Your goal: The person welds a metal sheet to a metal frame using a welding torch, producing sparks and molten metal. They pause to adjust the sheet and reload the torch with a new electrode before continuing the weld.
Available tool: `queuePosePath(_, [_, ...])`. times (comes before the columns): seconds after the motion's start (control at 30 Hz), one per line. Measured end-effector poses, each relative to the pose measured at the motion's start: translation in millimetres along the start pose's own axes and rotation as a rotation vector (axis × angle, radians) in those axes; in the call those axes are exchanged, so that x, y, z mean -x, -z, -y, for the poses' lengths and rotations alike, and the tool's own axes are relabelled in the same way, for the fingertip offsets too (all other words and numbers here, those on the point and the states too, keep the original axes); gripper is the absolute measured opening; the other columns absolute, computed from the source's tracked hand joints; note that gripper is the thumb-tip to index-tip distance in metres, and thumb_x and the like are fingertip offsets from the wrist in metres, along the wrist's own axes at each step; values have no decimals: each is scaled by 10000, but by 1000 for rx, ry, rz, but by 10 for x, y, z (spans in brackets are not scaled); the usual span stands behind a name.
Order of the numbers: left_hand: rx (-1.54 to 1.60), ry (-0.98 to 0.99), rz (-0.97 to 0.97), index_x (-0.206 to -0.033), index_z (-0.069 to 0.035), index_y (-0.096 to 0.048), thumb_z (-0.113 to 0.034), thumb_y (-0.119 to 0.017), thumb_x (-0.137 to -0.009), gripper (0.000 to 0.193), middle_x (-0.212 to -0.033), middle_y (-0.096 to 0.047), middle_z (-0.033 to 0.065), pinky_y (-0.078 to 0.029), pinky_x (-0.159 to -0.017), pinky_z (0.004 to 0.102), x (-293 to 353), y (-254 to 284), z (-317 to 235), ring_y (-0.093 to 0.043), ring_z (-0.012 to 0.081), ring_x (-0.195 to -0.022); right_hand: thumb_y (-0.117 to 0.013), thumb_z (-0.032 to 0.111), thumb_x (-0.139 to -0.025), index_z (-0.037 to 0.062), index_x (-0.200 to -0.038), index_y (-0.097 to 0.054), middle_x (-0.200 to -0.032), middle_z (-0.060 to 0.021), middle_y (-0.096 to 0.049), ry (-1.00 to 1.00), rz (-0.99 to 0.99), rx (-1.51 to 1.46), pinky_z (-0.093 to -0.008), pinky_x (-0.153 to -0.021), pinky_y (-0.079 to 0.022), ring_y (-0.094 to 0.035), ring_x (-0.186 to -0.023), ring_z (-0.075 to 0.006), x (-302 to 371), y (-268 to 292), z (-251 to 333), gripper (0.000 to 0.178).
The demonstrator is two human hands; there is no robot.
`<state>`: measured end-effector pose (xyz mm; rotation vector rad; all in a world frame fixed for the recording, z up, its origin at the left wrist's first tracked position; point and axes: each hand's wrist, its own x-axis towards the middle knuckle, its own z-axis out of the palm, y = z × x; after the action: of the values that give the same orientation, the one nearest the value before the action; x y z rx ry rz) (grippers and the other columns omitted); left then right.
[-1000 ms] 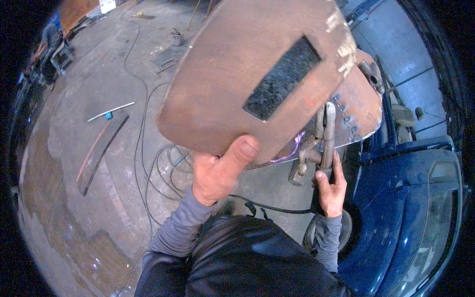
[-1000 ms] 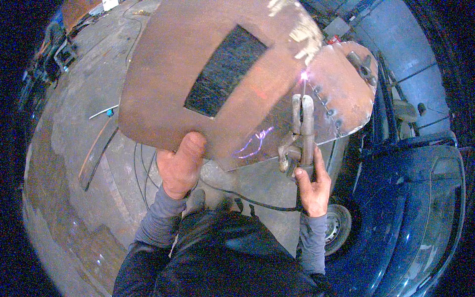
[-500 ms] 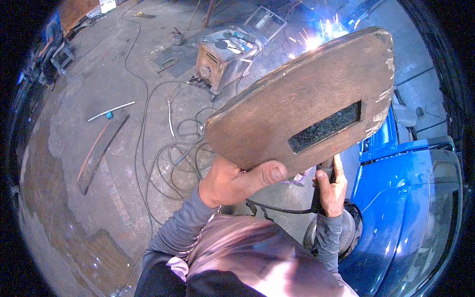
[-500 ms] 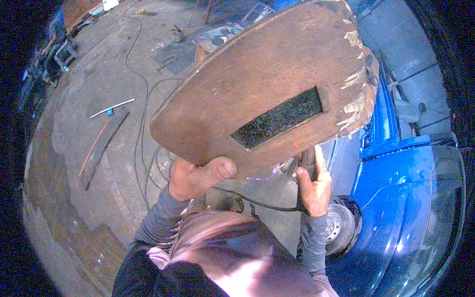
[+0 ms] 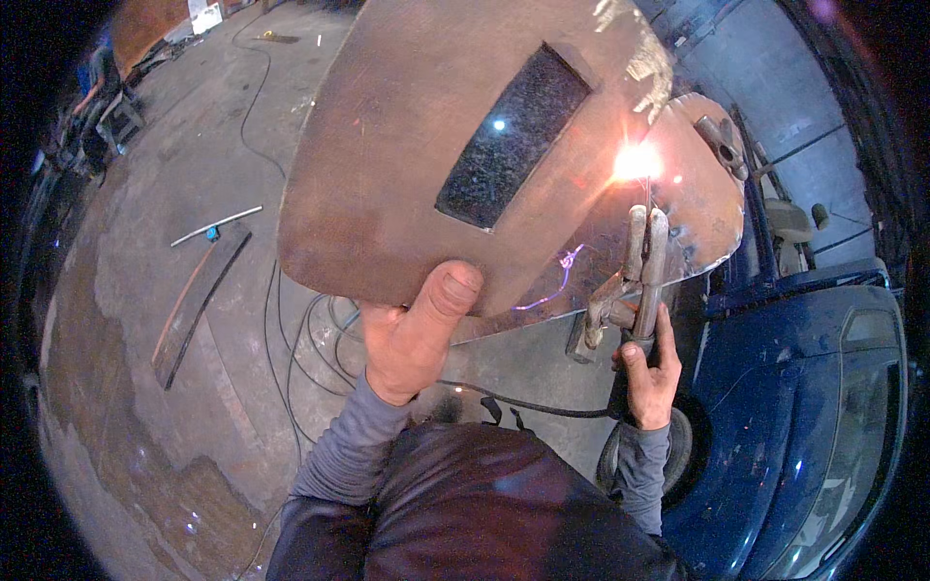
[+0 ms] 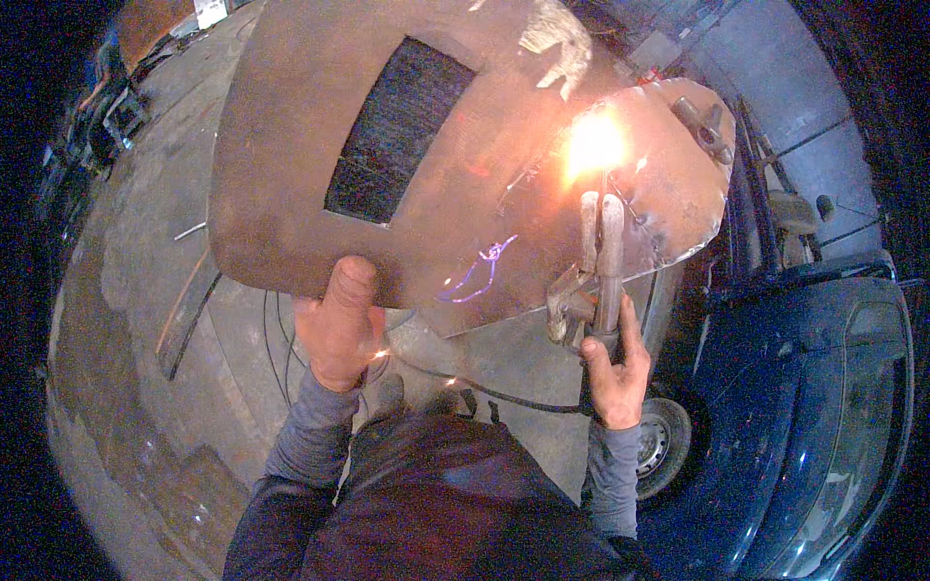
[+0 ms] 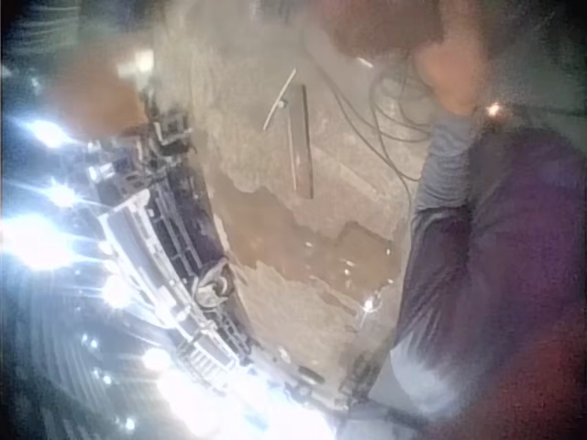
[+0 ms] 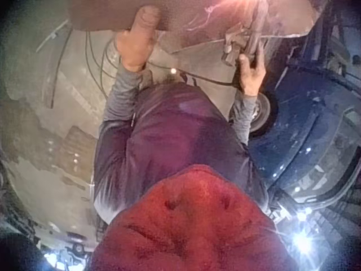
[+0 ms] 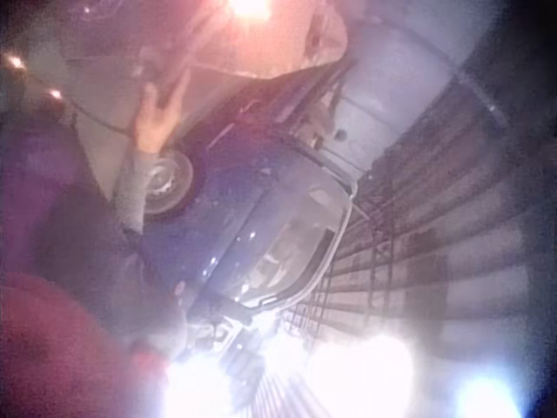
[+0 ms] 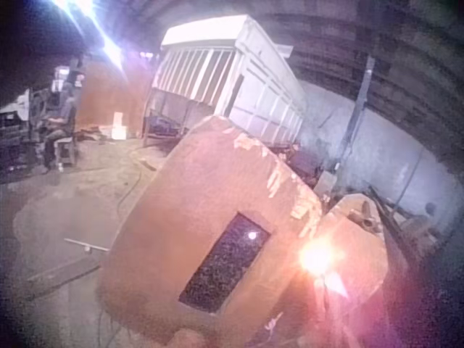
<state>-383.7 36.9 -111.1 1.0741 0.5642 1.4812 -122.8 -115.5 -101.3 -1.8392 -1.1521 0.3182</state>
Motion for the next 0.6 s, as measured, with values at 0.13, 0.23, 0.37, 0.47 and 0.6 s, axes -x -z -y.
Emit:
queuePosePath(0.13, [-41, -33, -14, -1133, -2, -619, -246, -766, -859, 395, -1055, -646, 57, -490, -822, 307, -23, 8, 26, -607, 162, -935, -642, 141, -876, -23, -1473, -340, -1070, -90, -625, 116, 37, 152, -256, -651, -495, -558, -730, -106, -7, 50, -189, 689])
queuePosePath(0.23, [-64, -46, -9, -1129, -3, -622, -248, -761, -863, 388, -1049, -649, 57, -490, -820, 309, -21, 11, 31, -609, 163, -929, -640, 121, -858, -39, -1457, -359, -1182, -132, -575, 77, 40, 140, -294, -802, -439, -522, -928, -165, -8, 17, -148, 681])
queuePosePath(0.37, [-94, -52, 0, -1124, -5, -625, -252, -755, -869, 379, -1041, -652, 57, -490, -818, 311, -14, 35, 35, -612, 165, -922, -637, 76, -829, -85, -1424, -384, -1422, -232, -478, -26, 33, 61, -368, -1102, -339, -459, -1319, -290, -3, -66, 27, 666])
queuePosePath(0.47, [-112, -57, 14, -1121, -6, -627, -255, -750, -873, 372, -1035, -655, 57, -490, -816, 312, -17, 43, 36, -614, 166, -917, -638, 85, -839, -89, -1422, -384, -1413, -230, -486, -22, 42, 22, -362, -1093, -350, -468, -1307, -283, -16, -93, 77, 659])
queuePosePath(0.6, [-119, -48, 30, -1116, -7, -630, -258, -744, -879, 363, -1027, -658, 57, -490, -813, 314, -26, 58, 44, -617, 167, -910, -637, 105, -853, -94, -1416, -390, -1399, -226, -500, -27, 64, 2, -354, -1082, -359, -479, -1292, -275, -40, -103, 125, 647])
